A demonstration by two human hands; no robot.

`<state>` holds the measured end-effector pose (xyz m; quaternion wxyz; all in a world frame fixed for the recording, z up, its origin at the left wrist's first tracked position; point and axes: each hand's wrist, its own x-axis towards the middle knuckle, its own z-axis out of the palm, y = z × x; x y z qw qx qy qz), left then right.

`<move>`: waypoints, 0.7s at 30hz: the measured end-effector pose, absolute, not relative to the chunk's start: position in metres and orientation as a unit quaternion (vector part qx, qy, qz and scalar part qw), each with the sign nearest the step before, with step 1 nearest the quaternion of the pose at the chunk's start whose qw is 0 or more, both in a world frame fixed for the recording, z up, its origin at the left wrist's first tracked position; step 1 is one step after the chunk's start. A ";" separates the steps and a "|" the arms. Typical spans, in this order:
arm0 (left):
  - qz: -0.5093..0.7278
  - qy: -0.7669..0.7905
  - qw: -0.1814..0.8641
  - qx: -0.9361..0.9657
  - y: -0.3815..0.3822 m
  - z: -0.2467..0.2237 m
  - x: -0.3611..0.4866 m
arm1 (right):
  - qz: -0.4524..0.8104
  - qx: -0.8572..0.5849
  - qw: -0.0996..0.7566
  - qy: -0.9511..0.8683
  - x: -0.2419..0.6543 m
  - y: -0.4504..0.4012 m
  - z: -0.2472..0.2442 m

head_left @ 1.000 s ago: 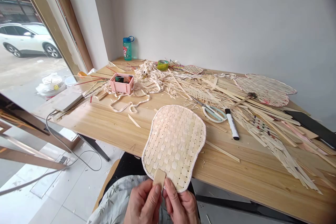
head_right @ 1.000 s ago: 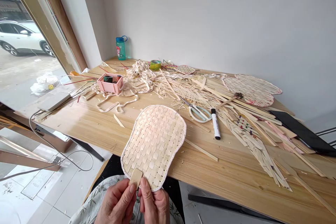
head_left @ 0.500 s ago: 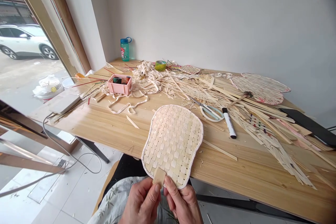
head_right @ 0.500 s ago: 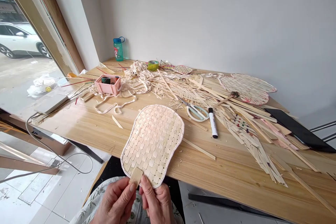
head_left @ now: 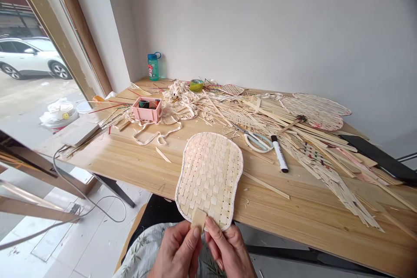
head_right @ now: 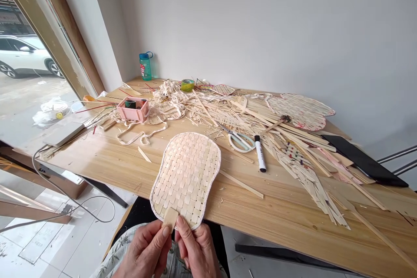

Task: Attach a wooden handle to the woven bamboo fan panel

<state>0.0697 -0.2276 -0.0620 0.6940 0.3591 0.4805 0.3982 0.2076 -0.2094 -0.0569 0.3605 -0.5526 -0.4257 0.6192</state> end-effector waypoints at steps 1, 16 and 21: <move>0.394 0.481 0.690 0.369 -0.226 -0.059 0.070 | 0.620 -0.553 0.365 -0.420 0.210 -0.208 -0.055; 0.481 0.509 0.643 0.310 -0.219 -0.059 0.056 | 0.600 -0.591 0.336 -0.421 0.207 -0.219 -0.079; 0.466 0.530 0.628 0.329 -0.231 -0.063 0.050 | 0.575 -0.593 0.390 -0.408 0.200 -0.234 -0.076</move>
